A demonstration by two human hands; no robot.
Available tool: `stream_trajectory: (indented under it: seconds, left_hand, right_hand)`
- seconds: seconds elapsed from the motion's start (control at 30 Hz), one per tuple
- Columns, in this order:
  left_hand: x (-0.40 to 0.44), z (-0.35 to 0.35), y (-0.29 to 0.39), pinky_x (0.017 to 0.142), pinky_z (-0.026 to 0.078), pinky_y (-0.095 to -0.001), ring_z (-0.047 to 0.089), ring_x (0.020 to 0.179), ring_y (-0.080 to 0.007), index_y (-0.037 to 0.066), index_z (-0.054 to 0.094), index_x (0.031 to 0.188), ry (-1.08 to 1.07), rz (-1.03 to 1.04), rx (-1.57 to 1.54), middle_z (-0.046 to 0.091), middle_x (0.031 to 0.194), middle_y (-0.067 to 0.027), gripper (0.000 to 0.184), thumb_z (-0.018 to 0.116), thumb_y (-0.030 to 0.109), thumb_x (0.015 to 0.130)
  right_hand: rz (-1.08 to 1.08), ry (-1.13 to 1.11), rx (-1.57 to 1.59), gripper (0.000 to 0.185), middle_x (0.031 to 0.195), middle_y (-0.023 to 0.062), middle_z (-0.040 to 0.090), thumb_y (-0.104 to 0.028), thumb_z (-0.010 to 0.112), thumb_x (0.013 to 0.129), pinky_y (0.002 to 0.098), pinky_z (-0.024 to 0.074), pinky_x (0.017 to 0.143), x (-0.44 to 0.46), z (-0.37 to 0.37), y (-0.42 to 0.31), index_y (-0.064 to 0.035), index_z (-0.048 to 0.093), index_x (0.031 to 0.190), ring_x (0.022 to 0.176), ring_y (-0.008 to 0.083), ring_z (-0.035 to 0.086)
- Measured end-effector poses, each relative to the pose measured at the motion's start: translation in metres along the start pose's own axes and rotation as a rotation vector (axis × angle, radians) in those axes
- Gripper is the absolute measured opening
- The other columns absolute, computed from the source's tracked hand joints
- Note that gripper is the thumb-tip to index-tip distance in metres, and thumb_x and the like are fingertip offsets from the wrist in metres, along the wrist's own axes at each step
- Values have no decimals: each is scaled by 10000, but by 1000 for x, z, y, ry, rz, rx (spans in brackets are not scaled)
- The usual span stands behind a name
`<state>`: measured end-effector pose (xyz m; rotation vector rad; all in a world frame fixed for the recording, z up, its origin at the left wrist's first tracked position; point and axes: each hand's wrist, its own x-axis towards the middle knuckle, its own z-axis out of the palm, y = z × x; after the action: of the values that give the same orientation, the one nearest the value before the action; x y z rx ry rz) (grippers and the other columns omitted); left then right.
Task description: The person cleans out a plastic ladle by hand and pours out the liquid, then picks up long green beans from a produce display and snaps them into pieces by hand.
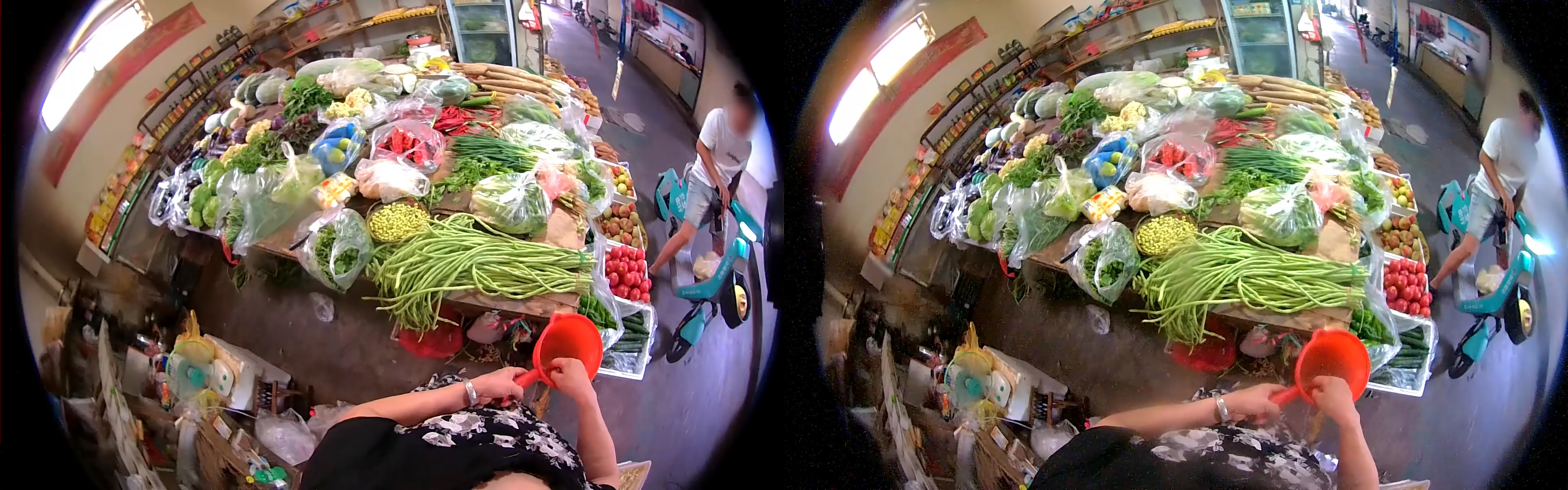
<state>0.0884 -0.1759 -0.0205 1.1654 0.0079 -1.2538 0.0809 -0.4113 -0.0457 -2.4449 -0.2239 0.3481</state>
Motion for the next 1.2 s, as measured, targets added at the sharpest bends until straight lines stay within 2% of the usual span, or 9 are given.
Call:
stream_trajectory:
  seconds: [0.07,0.2,0.3,0.4,0.57,0.8,0.97,1.03,1.2]
  left_hand:
    - [-4,1,2,408,389,-230,500,451,-91,-15,355,1413,16,-2,-2,579,694,-28,728,618,25,736]
    - [-10,4,5,411,394,-237,504,452,-97,-20,361,1401,36,13,-6,582,692,-31,715,614,29,733]
    - [-7,0,-2,413,399,-244,507,452,-101,-28,368,1381,21,27,-37,579,682,-33,694,608,26,733]
    - [-4,3,-5,372,388,-251,501,410,-109,12,437,1300,81,18,-49,541,645,-33,629,603,-29,695]
    - [-2,2,-9,374,393,-259,507,420,-112,10,430,1322,96,20,-72,545,645,-38,649,604,-29,697]
    - [2,3,-12,348,375,-252,519,410,-116,2,417,1330,47,15,-118,550,639,-38,677,614,-25,683]
    - [-1,6,-8,363,370,-241,513,422,-111,-23,351,1382,78,10,-86,555,633,-35,726,612,-17,704]
    - [-2,6,-6,387,377,-236,508,445,-104,-49,289,1436,76,3,-56,561,632,-36,775,607,-9,730]
    - [1,6,-5,400,397,-241,502,446,-104,-46,263,1455,75,6,-36,562,642,-26,800,608,7,736]
  right_hand:
    - [18,-2,197,231,771,172,670,-57,536,766,346,523,678,0,-3,-2,20,693,918,723,262,663]
    - [143,-132,256,228,786,171,673,-46,526,758,351,521,670,6,-13,-9,28,686,901,711,263,660]
    - [77,-146,199,235,762,174,664,-49,522,746,346,519,660,11,-9,-4,25,688,896,693,255,655]
    - [38,-105,113,220,744,198,650,-74,531,734,380,519,663,10,-7,-9,17,685,862,693,299,654]
    - [27,3,-94,182,771,234,636,-124,536,737,482,501,714,16,5,-9,-5,667,779,769,405,631]
    - [86,13,-249,174,781,221,646,-116,523,767,492,498,733,23,-2,-17,-17,665,783,775,409,633]
    - [182,122,-91,187,805,219,660,-138,518,832,495,501,751,17,-24,-24,-24,667,825,813,389,647]
    - [227,78,-108,186,850,220,653,-151,523,852,494,494,765,14,-29,-19,-17,652,855,850,391,635]
    - [196,233,-312,157,1006,192,590,-120,618,822,474,487,790,8,-42,-21,-19,605,941,906,382,609]
